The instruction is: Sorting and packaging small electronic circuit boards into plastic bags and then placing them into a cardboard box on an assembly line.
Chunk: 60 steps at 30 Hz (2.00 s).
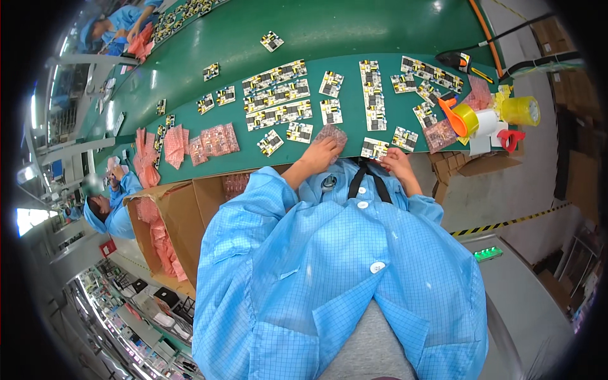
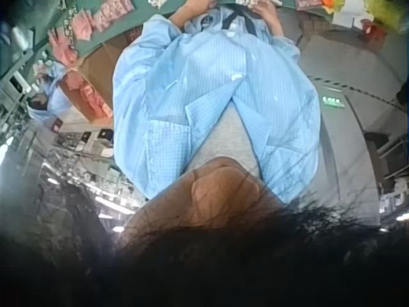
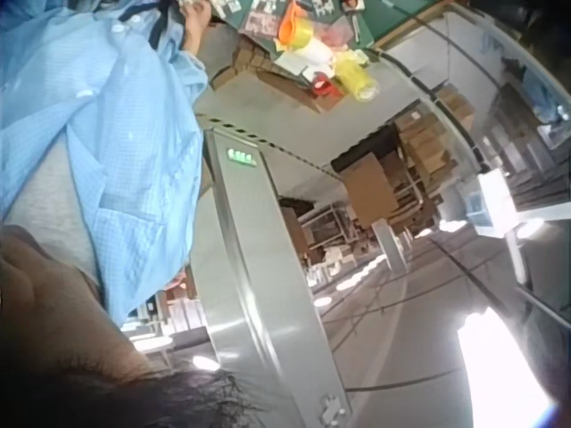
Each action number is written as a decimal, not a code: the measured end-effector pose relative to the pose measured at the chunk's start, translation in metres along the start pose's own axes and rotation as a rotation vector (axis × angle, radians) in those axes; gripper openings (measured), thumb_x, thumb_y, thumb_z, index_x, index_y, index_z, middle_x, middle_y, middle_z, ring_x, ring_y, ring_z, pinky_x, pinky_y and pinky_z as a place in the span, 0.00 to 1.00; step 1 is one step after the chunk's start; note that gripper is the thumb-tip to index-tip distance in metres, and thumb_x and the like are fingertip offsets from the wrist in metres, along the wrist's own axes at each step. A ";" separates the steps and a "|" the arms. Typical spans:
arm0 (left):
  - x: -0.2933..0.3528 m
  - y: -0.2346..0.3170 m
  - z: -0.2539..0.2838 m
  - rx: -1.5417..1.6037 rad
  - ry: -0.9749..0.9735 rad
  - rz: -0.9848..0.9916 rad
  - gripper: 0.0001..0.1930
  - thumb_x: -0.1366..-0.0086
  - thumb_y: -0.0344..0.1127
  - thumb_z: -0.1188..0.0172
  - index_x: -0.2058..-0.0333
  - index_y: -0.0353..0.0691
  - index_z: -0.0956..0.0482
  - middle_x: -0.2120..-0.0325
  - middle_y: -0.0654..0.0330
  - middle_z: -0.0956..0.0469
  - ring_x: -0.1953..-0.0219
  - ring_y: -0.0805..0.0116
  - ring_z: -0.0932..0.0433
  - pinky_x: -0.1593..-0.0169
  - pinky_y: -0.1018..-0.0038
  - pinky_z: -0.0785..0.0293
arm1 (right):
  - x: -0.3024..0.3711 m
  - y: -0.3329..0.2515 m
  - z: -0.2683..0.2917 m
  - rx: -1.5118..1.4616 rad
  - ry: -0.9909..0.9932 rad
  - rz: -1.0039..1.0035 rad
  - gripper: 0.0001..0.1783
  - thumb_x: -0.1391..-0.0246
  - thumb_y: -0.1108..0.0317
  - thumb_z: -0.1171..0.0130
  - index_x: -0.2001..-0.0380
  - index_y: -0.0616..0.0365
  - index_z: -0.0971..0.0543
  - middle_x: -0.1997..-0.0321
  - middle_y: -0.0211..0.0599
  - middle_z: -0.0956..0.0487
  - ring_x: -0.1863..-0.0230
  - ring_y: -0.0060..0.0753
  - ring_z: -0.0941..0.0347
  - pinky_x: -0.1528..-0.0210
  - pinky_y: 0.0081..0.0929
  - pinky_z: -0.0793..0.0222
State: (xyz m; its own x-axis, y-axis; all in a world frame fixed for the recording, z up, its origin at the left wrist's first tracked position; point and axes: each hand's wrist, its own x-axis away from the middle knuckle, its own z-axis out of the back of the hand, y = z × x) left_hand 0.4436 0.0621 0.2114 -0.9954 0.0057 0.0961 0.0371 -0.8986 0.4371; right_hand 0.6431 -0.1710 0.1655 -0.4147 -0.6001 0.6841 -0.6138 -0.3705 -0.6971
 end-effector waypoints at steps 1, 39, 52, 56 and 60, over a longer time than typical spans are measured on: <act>0.003 -0.005 -0.002 -0.058 0.017 -0.068 0.21 0.52 0.31 0.42 0.55 0.41 0.25 0.58 0.56 0.31 0.47 0.55 0.34 0.46 0.64 0.32 | 0.000 -0.001 -0.001 0.017 -0.028 0.009 0.19 0.52 0.75 0.37 0.57 0.62 0.32 0.63 0.40 0.22 0.64 0.27 0.23 0.65 0.20 0.28; -0.017 0.021 -0.018 0.420 0.651 0.357 0.05 0.51 0.27 0.38 0.73 0.39 0.23 0.67 0.57 0.28 0.60 0.53 0.29 0.57 0.63 0.31 | -0.024 -0.014 -0.054 0.238 -0.109 0.128 0.19 0.57 0.76 0.33 0.60 0.64 0.26 0.64 0.37 0.19 0.64 0.23 0.24 0.63 0.19 0.28; -0.010 0.015 -0.009 0.359 0.630 0.316 0.06 0.51 0.30 0.36 0.72 0.44 0.20 0.59 0.55 0.27 0.55 0.52 0.29 0.52 0.61 0.32 | -0.015 -0.017 -0.069 0.261 -0.095 0.170 0.18 0.54 0.76 0.35 0.58 0.62 0.26 0.67 0.33 0.19 0.72 0.16 0.27 0.73 0.13 0.34; -0.012 0.022 0.013 0.377 0.578 0.280 0.08 0.53 0.27 0.36 0.70 0.41 0.20 0.58 0.53 0.28 0.52 0.51 0.31 0.48 0.61 0.33 | -0.007 -0.036 -0.080 0.185 0.145 -0.053 0.18 0.56 0.75 0.34 0.60 0.65 0.26 0.63 0.37 0.19 0.63 0.23 0.24 0.62 0.19 0.29; -0.011 0.022 0.035 0.385 0.649 0.284 0.07 0.54 0.28 0.35 0.73 0.42 0.19 0.56 0.53 0.28 0.50 0.50 0.32 0.47 0.60 0.35 | 0.005 -0.056 -0.097 0.180 -0.015 0.134 0.19 0.56 0.76 0.34 0.58 0.66 0.25 0.63 0.38 0.19 0.62 0.23 0.23 0.60 0.19 0.28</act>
State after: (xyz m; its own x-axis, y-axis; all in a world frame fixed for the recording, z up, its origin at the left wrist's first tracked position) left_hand 0.4587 0.0579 0.2516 -0.7920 -0.5626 -0.2372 0.2066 -0.6126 0.7629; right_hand 0.6098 -0.0845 0.2288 -0.4741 -0.6623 0.5801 -0.4230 -0.4065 -0.8098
